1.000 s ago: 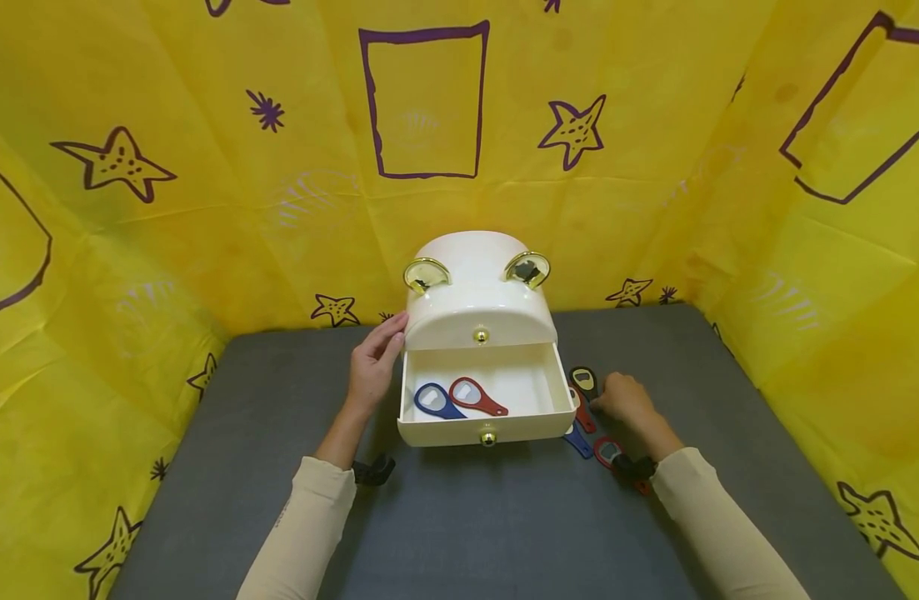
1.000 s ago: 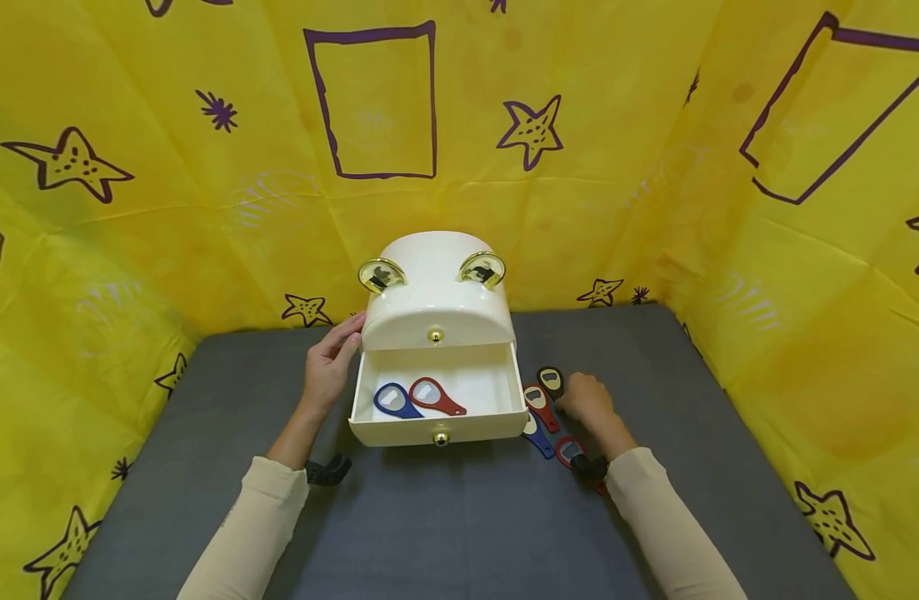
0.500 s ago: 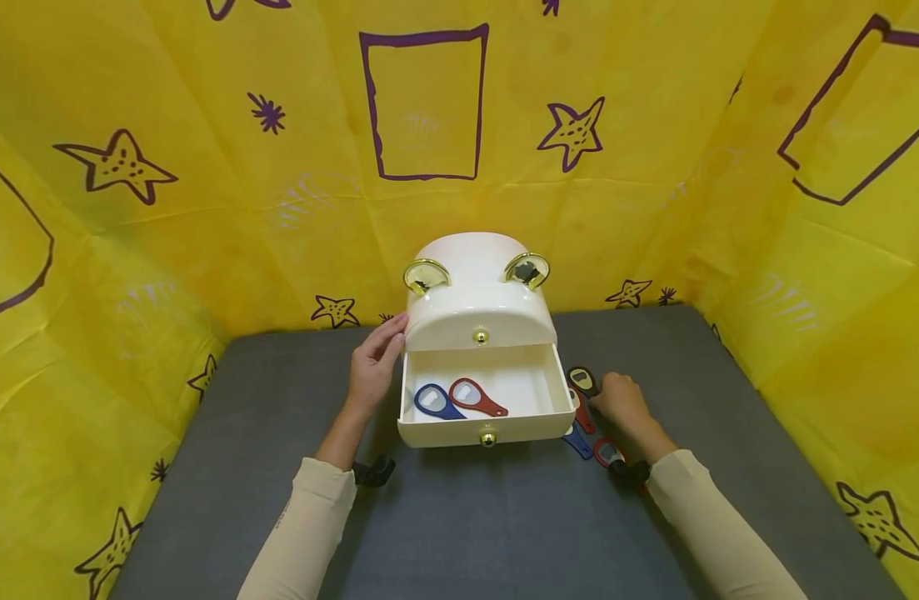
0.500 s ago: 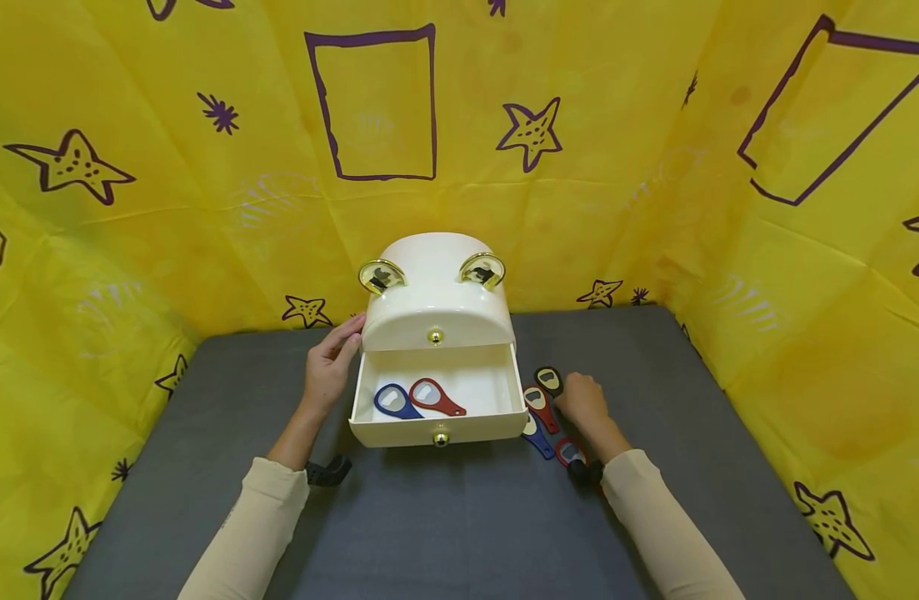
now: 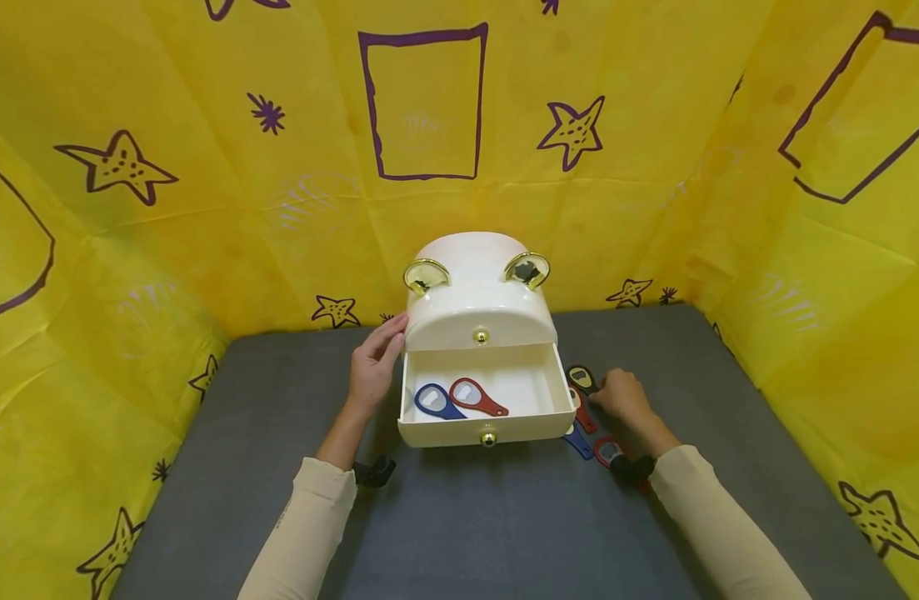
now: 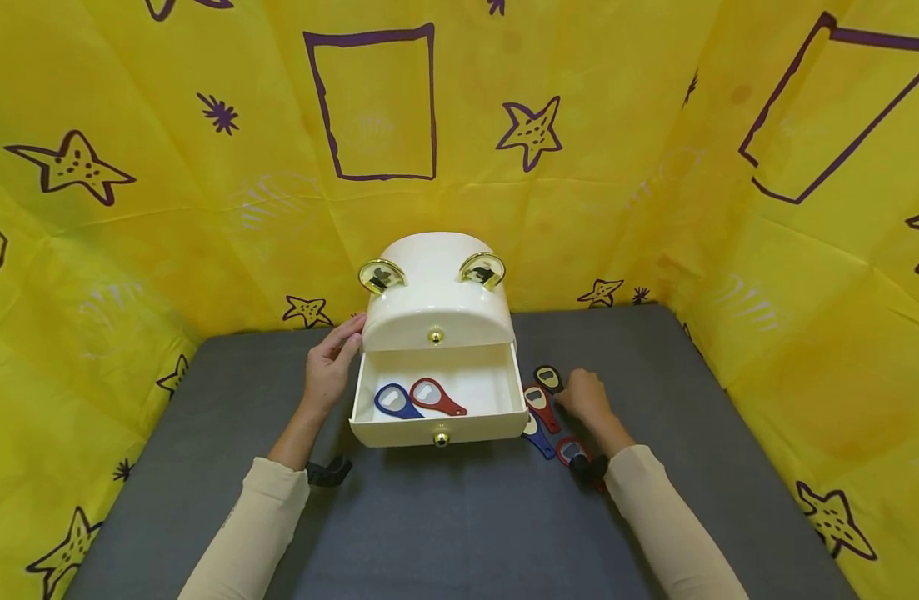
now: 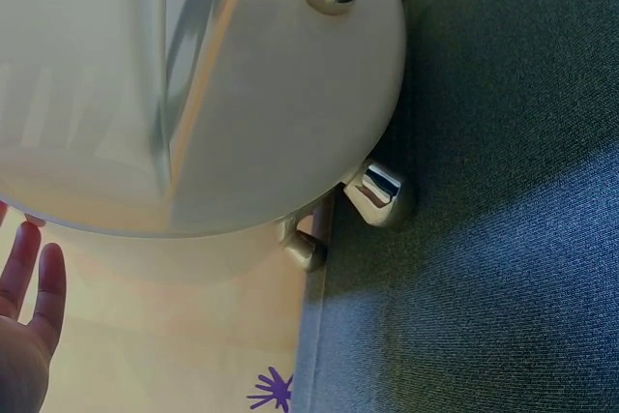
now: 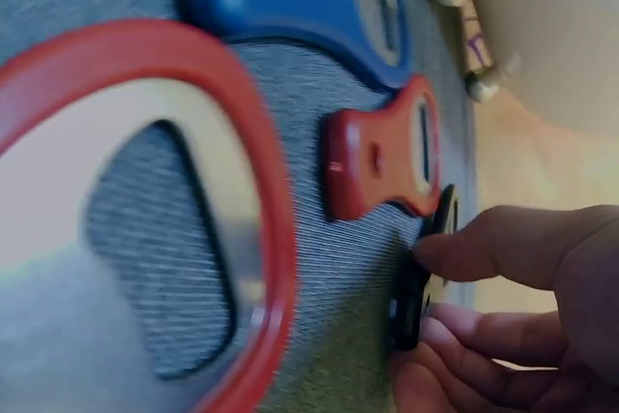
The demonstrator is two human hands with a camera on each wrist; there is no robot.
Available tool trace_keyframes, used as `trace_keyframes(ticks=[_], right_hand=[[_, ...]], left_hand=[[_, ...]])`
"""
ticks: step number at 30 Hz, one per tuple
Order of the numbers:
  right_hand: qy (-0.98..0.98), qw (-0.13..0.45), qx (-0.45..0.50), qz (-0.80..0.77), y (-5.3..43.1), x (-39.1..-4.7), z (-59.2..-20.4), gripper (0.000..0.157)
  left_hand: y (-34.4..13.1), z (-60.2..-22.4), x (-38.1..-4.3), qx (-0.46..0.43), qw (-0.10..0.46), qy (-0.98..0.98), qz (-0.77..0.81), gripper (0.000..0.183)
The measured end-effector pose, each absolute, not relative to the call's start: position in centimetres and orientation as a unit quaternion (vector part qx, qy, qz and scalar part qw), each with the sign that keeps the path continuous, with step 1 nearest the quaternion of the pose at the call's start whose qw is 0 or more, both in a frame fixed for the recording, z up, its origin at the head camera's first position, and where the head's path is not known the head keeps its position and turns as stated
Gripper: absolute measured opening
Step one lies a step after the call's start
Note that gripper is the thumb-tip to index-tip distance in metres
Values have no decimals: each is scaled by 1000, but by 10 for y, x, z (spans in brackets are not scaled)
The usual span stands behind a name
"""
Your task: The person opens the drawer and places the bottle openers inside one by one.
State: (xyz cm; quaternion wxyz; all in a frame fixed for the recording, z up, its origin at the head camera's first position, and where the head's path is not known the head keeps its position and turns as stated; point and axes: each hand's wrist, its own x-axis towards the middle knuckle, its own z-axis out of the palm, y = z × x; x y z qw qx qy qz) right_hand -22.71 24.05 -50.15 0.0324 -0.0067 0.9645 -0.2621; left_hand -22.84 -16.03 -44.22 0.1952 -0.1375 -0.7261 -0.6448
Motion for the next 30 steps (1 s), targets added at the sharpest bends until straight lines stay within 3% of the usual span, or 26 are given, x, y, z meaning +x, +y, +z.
trace_keyframes(ticks=[6,16,30], right_hand=[[956,45,-3,-291,247,-229,-496,45],[960,31,4,-279,254,-235,-485,18],[961,-6,-23,-274,252,-247,-422,29]], left_hand=[[-160,-441,-229,-131,187,-725,-650,32],[-160,-443,-231,-158,213,-714,-648,30],[-160,-441,-229,-143,201,-719,-650,30]])
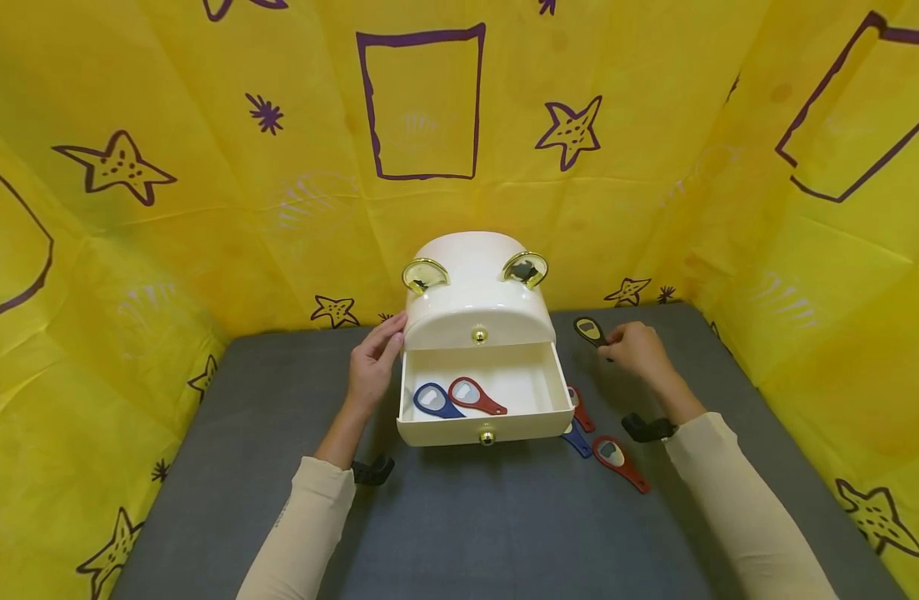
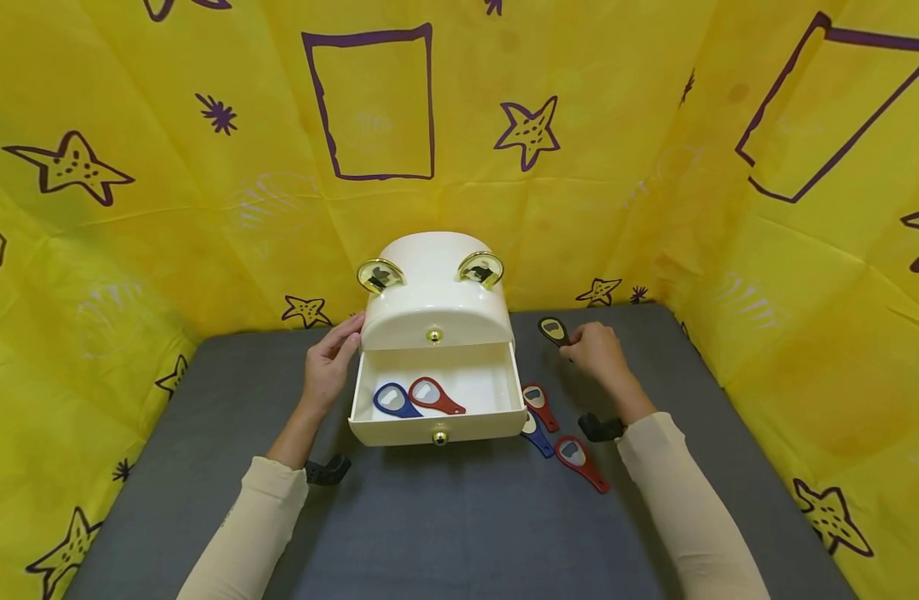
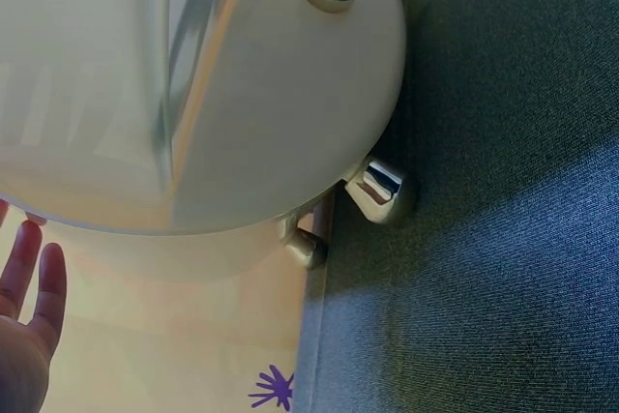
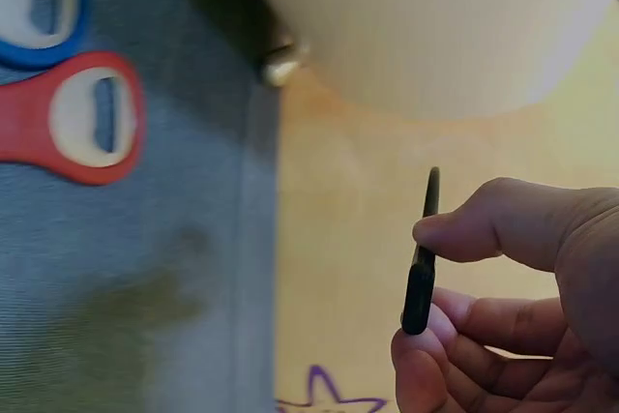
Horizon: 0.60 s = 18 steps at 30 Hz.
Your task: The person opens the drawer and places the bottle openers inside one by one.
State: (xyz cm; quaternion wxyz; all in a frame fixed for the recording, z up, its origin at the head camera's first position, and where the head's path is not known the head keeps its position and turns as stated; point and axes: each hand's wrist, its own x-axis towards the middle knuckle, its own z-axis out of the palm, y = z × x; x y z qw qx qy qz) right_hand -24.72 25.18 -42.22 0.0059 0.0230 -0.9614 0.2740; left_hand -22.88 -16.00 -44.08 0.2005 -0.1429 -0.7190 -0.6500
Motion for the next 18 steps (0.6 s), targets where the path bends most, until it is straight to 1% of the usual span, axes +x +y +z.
trace_keyframes(ticks=[12,18], right_hand=[[-957,31,28,286,250,-242,-380,36],[-953,43,33,299,249,-236,-363,36]], left_hand=[[-160,-443,-230,-151,203,-718,-649,30],[-160,-442,-229,-148,204,-716,-651,30]])
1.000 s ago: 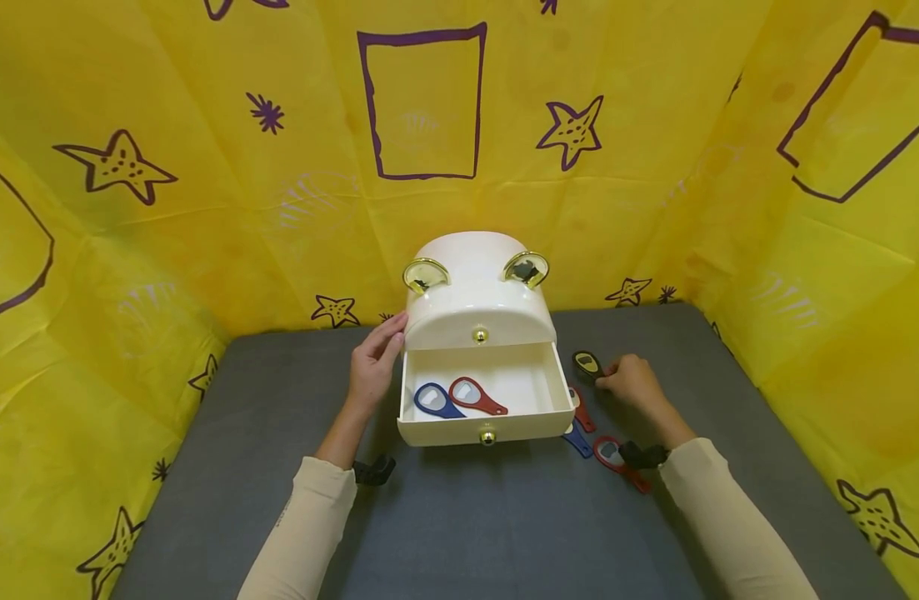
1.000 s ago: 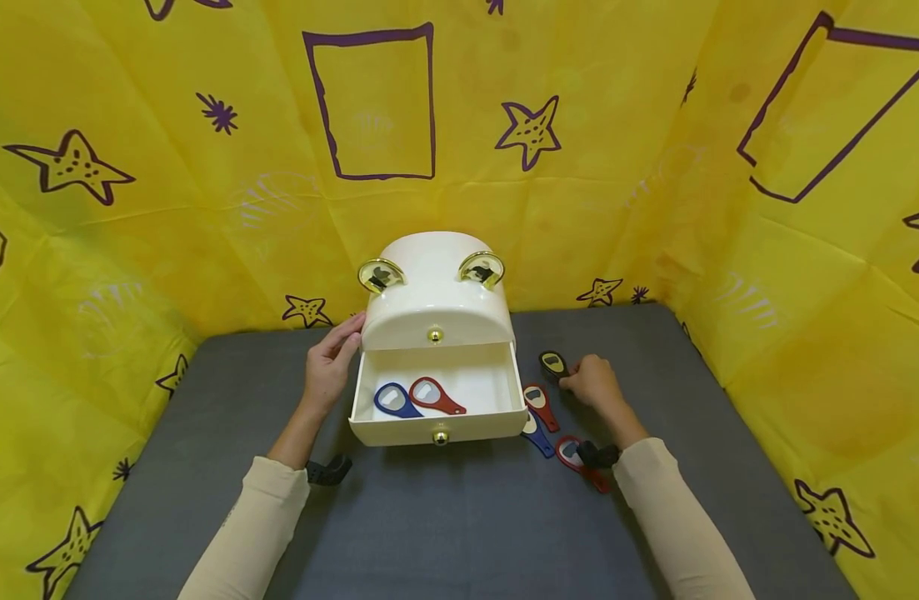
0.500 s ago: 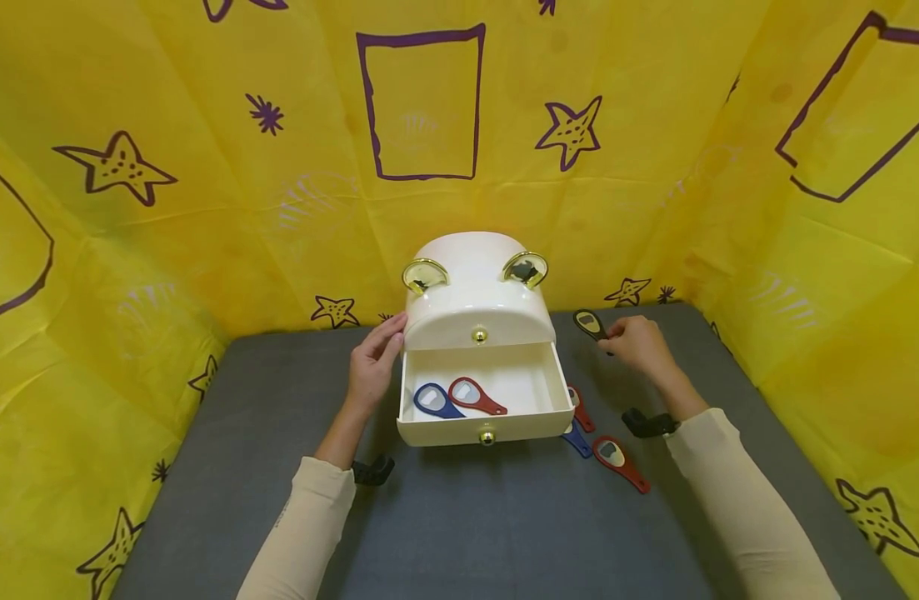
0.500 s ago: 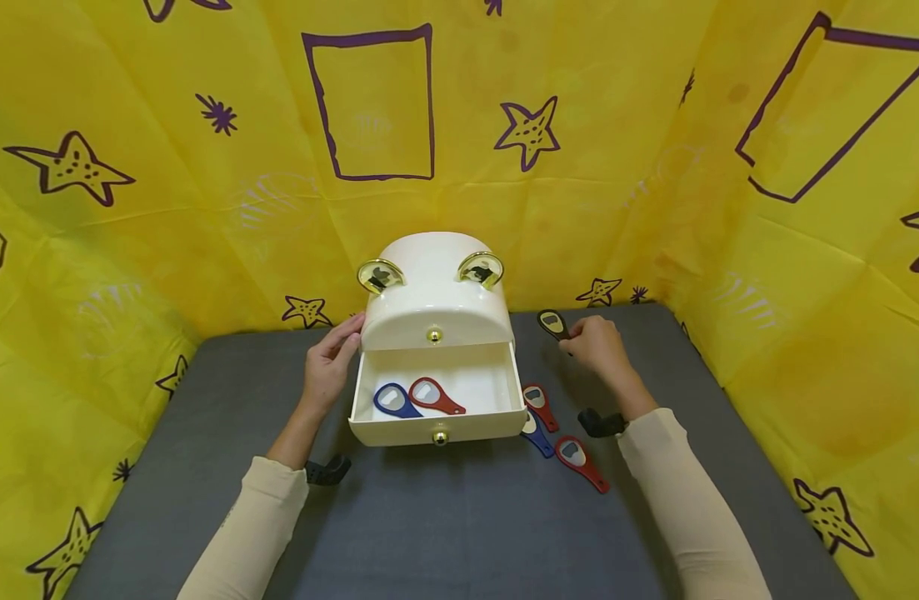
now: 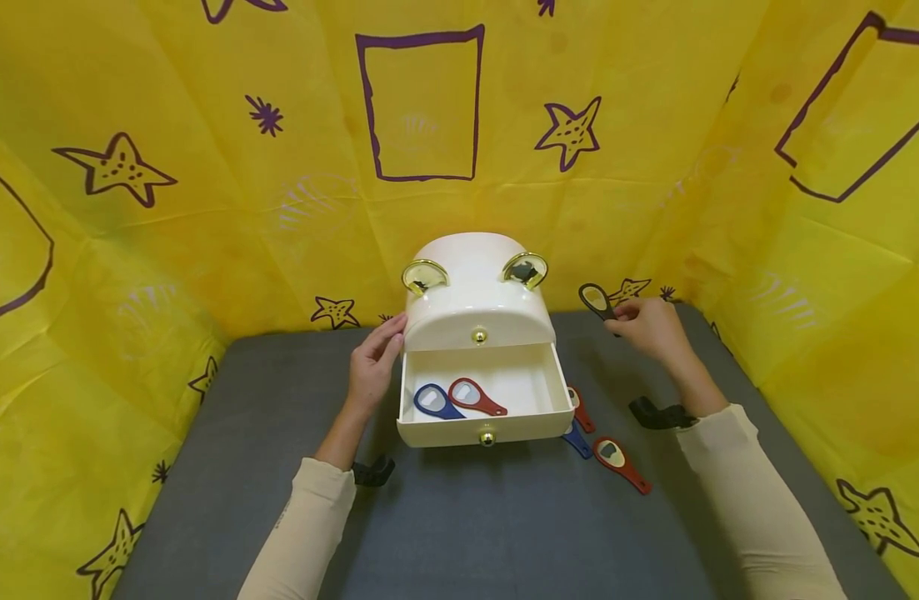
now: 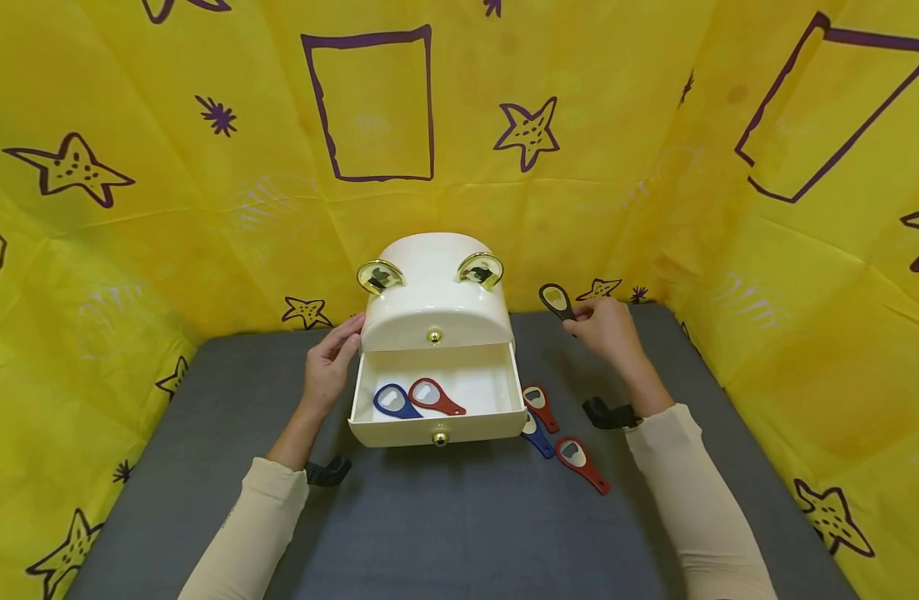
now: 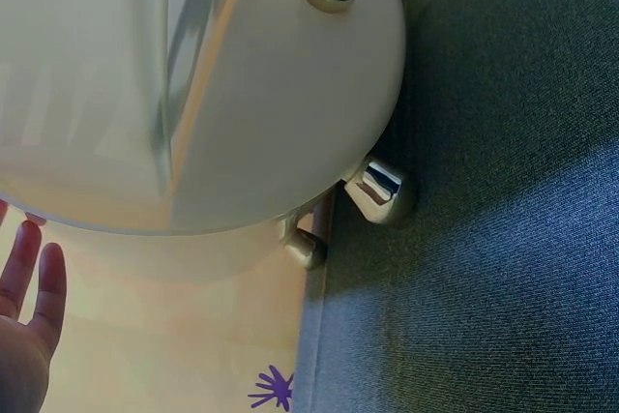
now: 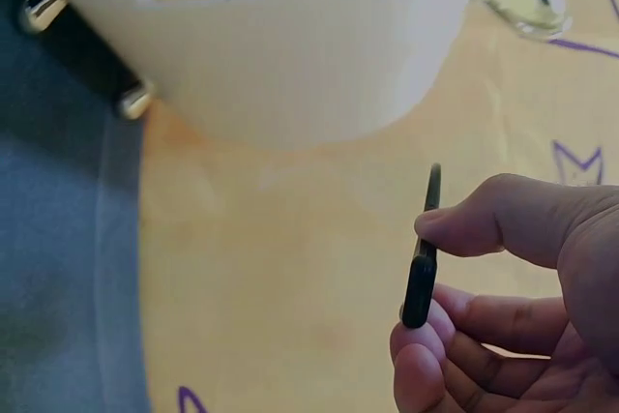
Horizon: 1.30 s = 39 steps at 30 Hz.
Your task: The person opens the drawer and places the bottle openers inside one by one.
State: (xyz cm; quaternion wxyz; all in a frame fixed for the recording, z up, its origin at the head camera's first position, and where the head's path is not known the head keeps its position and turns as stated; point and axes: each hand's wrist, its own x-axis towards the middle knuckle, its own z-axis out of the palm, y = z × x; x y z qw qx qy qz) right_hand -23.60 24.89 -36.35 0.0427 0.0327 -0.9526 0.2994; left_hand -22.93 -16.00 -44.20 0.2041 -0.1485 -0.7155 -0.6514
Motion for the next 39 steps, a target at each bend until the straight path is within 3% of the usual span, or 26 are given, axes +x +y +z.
trace_keyframes(ticks=[23,39], right_hand=[[-933,104,64,338,224,-205,-315,31],[-916,131,148,349,200,-178,-305,21]], left_hand=[[-159,-441,-231,-154,208,-717,-647,30],[-159,-442,-230,-152,208,-713,-652,29]])
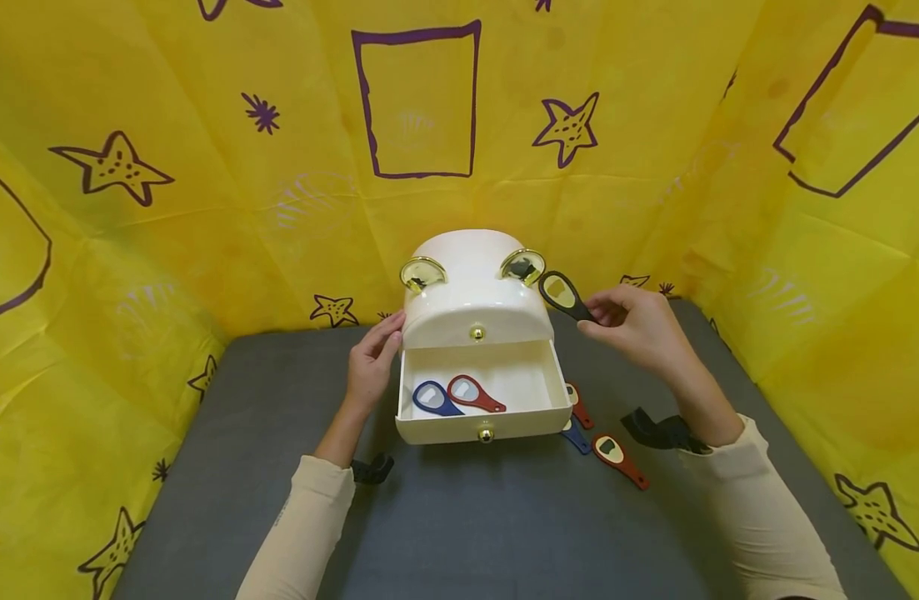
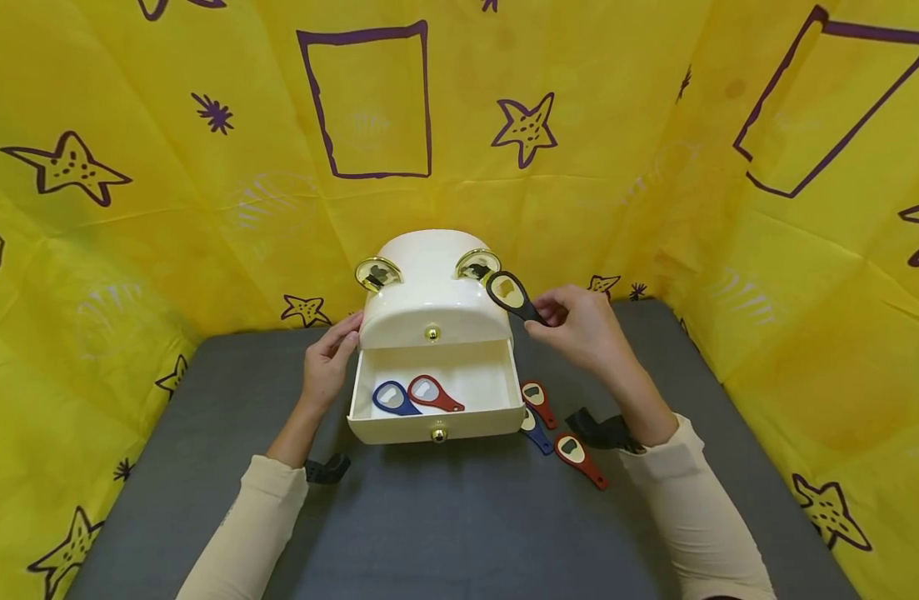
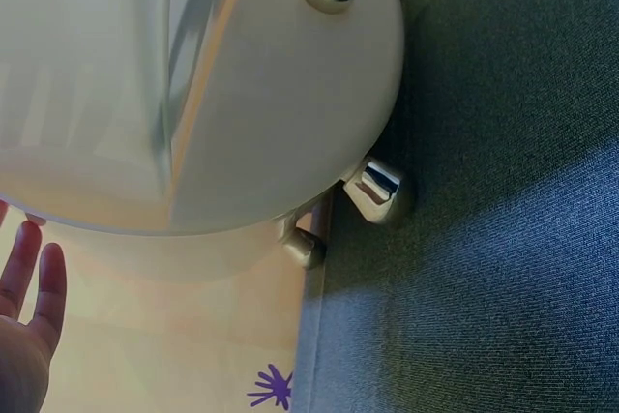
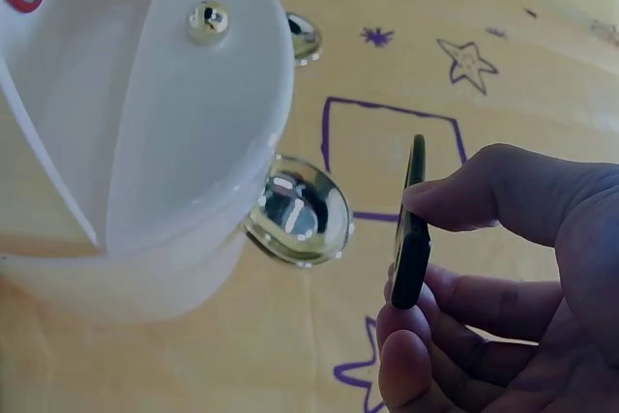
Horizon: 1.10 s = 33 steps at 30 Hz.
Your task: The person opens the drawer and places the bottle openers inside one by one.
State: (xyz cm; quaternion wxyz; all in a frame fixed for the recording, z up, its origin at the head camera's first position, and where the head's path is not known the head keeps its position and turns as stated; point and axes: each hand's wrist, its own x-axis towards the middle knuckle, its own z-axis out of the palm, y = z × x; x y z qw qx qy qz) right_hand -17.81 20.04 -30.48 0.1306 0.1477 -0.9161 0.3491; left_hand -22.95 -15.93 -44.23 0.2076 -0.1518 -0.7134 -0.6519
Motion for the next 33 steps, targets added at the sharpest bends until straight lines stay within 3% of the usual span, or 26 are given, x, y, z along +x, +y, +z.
trace_keyframes(ticks=[20,33], right_hand=[[-911,93,217,338,176,-177,-314,18],[-913,30,252,319,162,-179,-322,16]], left_hand=[[-161,-444,-231,-148,204,-718,-648,30],[-155,-418,-214,-147,188,-724,-647,30]])
